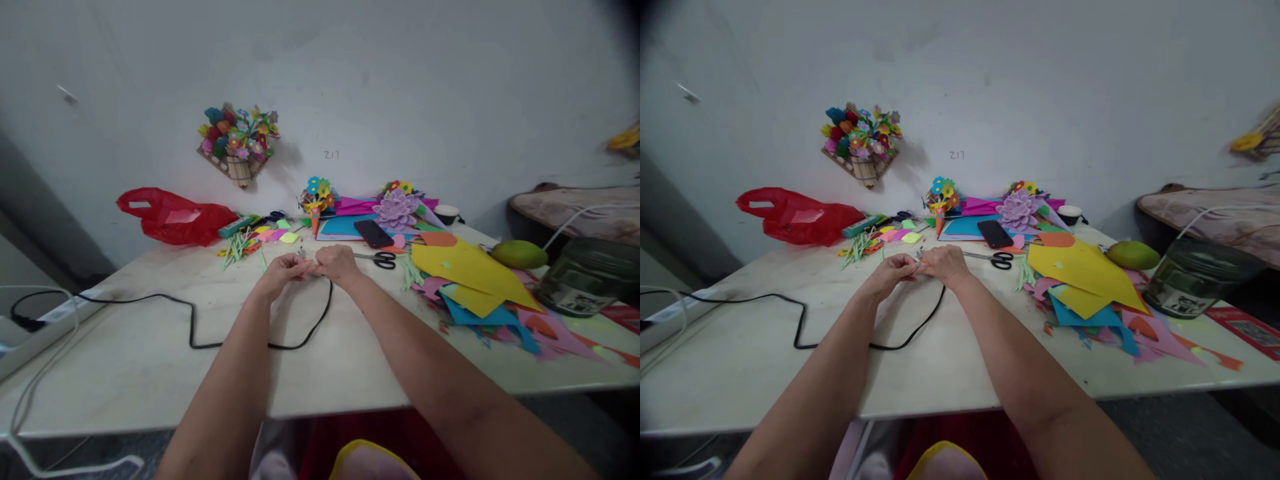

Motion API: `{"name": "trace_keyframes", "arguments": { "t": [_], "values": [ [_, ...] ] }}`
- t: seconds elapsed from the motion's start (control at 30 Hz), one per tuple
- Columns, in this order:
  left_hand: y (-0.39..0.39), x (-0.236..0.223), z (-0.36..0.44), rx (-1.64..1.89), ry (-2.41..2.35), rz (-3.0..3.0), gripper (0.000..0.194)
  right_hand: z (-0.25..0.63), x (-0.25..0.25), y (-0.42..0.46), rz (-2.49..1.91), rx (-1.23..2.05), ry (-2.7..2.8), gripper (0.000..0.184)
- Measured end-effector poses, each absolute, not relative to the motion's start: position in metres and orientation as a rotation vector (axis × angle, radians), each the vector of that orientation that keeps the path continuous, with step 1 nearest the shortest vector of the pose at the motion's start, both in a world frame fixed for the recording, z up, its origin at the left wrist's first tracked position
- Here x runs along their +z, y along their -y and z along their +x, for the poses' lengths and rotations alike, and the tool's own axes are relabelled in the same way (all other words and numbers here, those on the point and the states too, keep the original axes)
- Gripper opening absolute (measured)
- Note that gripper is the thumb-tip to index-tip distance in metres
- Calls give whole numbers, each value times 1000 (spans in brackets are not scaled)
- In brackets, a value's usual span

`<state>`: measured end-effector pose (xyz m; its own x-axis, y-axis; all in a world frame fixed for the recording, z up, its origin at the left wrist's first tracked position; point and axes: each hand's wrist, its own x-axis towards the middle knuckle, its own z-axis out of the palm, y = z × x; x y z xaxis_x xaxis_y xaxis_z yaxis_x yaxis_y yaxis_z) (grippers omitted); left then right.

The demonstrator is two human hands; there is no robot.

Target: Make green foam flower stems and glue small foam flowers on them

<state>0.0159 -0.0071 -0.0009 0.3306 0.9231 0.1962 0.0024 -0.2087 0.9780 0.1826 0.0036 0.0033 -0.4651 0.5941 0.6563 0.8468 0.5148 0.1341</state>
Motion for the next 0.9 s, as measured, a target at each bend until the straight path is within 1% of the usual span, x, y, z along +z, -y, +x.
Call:
{"name": "trace_keyframes", "arguments": {
  "t": [0.63, 0.9],
  "values": [
    [5, -4, 17, 1052, -865, 1548, 32, 184, 3, -5, -1222, -558, 2198, 49],
    [4, -6, 16, 1039, -855, 1566, 30, 184, 2, -6, -1239, -551, 2225, 50]
  ]
}}
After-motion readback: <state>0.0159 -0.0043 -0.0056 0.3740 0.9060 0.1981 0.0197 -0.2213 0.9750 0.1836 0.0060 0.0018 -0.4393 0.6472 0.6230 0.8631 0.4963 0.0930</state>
